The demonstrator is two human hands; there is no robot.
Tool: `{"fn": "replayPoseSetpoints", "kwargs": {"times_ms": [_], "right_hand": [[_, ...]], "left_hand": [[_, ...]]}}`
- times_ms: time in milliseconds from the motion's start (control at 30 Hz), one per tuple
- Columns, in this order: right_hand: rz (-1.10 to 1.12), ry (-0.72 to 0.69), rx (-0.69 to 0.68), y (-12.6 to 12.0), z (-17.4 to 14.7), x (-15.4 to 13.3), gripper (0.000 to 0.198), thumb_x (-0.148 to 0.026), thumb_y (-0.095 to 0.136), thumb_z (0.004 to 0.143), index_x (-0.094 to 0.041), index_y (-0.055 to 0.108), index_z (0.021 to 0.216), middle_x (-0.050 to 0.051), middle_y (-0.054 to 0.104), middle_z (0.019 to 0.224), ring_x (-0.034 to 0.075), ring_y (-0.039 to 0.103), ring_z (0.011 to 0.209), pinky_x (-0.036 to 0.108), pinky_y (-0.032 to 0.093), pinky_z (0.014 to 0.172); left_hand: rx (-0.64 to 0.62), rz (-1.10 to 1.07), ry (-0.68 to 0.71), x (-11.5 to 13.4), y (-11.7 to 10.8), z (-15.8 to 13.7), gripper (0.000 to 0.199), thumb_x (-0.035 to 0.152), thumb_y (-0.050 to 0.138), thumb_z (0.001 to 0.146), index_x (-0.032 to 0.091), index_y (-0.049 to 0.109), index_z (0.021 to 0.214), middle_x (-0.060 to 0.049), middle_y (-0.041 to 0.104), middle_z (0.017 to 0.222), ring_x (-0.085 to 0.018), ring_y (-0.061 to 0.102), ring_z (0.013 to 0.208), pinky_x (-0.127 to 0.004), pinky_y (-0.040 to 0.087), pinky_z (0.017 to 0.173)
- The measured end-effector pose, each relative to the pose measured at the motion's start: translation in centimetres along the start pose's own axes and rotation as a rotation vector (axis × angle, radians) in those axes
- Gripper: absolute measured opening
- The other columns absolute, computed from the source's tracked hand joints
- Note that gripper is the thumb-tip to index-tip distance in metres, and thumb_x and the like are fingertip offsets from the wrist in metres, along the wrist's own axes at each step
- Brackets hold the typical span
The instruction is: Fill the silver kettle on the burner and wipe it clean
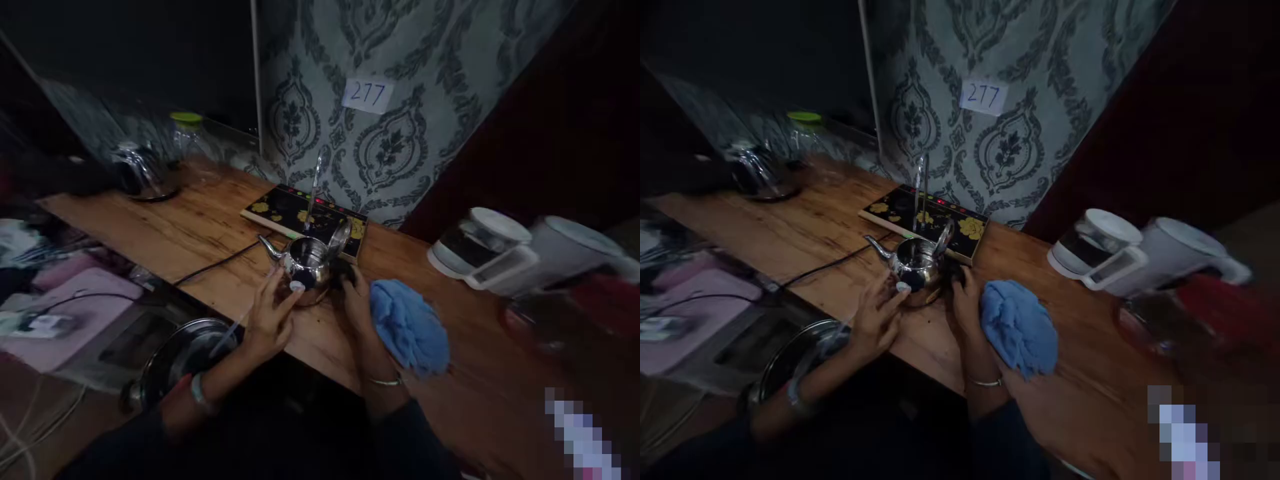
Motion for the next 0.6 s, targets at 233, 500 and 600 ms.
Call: {"fn": "replayPoseSetpoints", "kwargs": {"times_ms": [233, 500, 600], "right_hand": [[-0.005, -0.034, -0.018, 0.07, -0.13, -0.11, 0.025, -0.029, 0.054, 0.08, -0.019, 0.067, 0.1, 0.004, 0.07, 0.096, 0.02, 0.06, 0.093, 0.033, 0.045, 0.088], [-0.019, -0.045, -0.03, -0.16, 0.09, 0.66, 0.024, -0.029, 0.055, 0.081, -0.02, 0.067, 0.1, 0.003, 0.07, 0.097, 0.02, 0.061, 0.093, 0.033, 0.046, 0.087], [-0.013, -0.041, -0.038, -0.13, 0.05, 0.65, 0.023, -0.028, 0.054, 0.081, -0.021, 0.067, 0.1, 0.002, 0.069, 0.097, 0.02, 0.06, 0.093, 0.032, 0.046, 0.086]], "left_hand": [[0.03, -0.015, 0.012, 0.19, -0.2, 0.33, 0.072, 0.001, 0.06, 0.075, 0.033, 0.05, 0.139, -0.008, 0.02, 0.162, -0.035, 0.032, 0.143, -0.058, 0.039, 0.107], [0.041, -0.018, 0.019, 0.27, -0.21, 0.43, 0.06, 0.001, 0.061, 0.075, 0.031, 0.061, 0.127, -0.006, 0.019, 0.163, -0.035, 0.033, 0.142, -0.058, 0.041, 0.106], [0.043, -0.026, 0.018, 0.39, -0.31, 0.52, 0.058, 0.001, 0.061, 0.075, 0.031, 0.063, 0.124, -0.006, 0.019, 0.163, -0.036, 0.032, 0.142, -0.059, 0.04, 0.106]]}}
Point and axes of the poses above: each hand's wrist, its own z-axis towards the middle knuckle, its own y-axis out of the palm, x = y × z, the point moved 4 cm from there along z, towards the middle knuckle
